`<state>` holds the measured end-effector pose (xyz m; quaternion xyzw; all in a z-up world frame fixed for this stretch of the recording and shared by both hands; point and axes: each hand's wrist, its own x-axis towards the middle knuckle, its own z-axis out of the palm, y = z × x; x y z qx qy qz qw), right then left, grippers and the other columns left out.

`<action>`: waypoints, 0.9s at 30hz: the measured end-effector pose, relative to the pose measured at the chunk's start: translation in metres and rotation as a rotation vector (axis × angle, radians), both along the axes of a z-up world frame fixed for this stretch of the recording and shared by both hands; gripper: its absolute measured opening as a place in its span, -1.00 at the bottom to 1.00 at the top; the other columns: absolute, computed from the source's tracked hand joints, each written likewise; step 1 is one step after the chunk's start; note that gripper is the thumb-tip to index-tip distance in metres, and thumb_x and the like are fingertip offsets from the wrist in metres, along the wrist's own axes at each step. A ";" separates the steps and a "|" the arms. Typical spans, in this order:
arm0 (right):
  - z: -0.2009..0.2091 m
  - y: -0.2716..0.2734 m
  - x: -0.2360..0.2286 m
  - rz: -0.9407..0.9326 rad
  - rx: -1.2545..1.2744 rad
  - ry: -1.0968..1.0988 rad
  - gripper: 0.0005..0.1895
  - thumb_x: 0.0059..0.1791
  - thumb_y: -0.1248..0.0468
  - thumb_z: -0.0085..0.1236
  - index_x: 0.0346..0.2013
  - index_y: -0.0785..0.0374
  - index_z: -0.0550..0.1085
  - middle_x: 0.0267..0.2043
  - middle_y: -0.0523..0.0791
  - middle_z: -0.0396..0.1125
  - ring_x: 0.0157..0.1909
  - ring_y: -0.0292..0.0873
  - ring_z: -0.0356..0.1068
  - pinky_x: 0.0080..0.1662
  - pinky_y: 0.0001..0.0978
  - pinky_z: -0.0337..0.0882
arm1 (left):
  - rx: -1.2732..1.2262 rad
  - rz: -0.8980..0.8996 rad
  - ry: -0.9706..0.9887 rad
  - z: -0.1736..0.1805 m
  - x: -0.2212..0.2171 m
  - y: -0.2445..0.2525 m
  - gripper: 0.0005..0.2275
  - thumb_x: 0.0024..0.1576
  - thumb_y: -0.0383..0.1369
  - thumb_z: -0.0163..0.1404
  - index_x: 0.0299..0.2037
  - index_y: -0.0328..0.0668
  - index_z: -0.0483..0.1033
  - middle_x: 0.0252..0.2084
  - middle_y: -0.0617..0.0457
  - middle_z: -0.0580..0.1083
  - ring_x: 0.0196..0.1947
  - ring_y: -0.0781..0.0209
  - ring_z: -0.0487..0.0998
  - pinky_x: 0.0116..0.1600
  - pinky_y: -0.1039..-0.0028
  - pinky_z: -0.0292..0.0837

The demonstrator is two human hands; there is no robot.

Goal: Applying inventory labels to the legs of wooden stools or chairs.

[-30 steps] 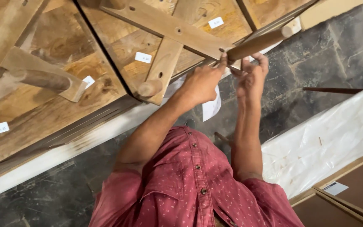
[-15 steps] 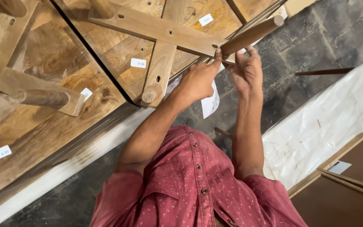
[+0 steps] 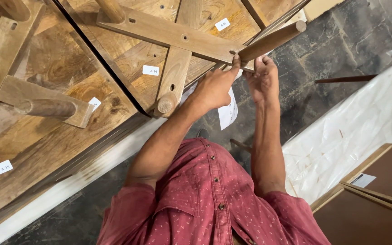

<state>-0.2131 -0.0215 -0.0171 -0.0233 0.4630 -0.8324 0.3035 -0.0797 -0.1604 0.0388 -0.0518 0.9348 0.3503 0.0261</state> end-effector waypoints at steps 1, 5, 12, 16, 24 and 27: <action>-0.005 0.001 -0.002 -0.004 -0.010 0.035 -0.82 0.13 0.39 -0.04 -0.01 0.42 0.40 -0.21 -0.02 0.42 -0.31 -0.20 0.31 -0.17 -0.29 0.33 | 0.008 -0.003 -0.007 0.001 0.000 0.000 -0.10 -0.09 -0.61 0.06 0.49 -0.40 -0.20 -0.31 -0.33 0.56 -0.26 -0.28 0.64 -0.16 0.06 0.58; -0.002 0.002 0.000 -0.020 -0.004 0.090 -0.78 0.10 0.46 -0.04 0.03 0.45 0.41 -0.12 0.02 0.44 -0.21 -0.17 0.37 -0.10 -0.27 0.35 | 0.014 -0.008 -0.027 0.001 -0.002 0.000 -0.09 -0.08 -0.61 0.06 0.50 -0.40 -0.24 -0.31 -0.32 0.55 -0.28 -0.26 0.64 -0.19 0.10 0.60; 0.009 -0.006 0.004 -0.039 -0.242 -0.001 -0.68 0.05 0.55 -0.08 0.12 0.48 0.34 0.05 0.09 0.39 0.08 -0.01 0.44 0.28 -0.06 0.39 | -0.021 0.002 -0.006 -0.001 -0.003 -0.001 -0.08 -0.10 -0.60 0.08 0.49 -0.38 -0.21 -0.31 -0.35 0.54 -0.26 -0.28 0.63 -0.16 0.08 0.59; 0.014 -0.005 0.002 -0.055 -0.206 -0.081 -0.64 0.03 0.59 -0.11 0.14 0.46 0.26 0.06 0.15 0.37 0.11 0.11 0.44 0.31 0.08 0.38 | -0.012 0.009 -0.049 0.004 -0.003 0.000 -0.09 -0.10 -0.61 0.05 0.50 -0.38 -0.21 -0.34 -0.34 0.55 -0.28 -0.26 0.64 -0.18 0.11 0.61; -0.009 0.002 -0.006 -0.064 -0.109 -0.004 -0.53 -0.13 0.56 -0.12 0.08 0.39 0.23 -0.03 0.14 0.38 -0.07 0.07 0.42 0.00 -0.08 0.40 | -0.014 0.027 -0.074 0.007 -0.002 0.004 -0.08 -0.11 -0.62 0.05 0.51 -0.35 -0.22 -0.34 -0.34 0.55 -0.28 -0.26 0.65 -0.17 0.12 0.61; -0.022 0.004 -0.012 -0.086 -0.071 -0.028 -0.59 -0.10 0.49 -0.06 0.02 0.26 0.17 -0.16 0.00 0.28 -0.18 0.01 0.39 -0.05 -0.10 0.38 | -0.020 0.044 -0.060 0.007 -0.001 0.005 -0.06 -0.11 -0.60 0.08 0.51 -0.30 -0.22 -0.31 -0.38 0.54 -0.26 -0.31 0.63 -0.14 0.09 0.59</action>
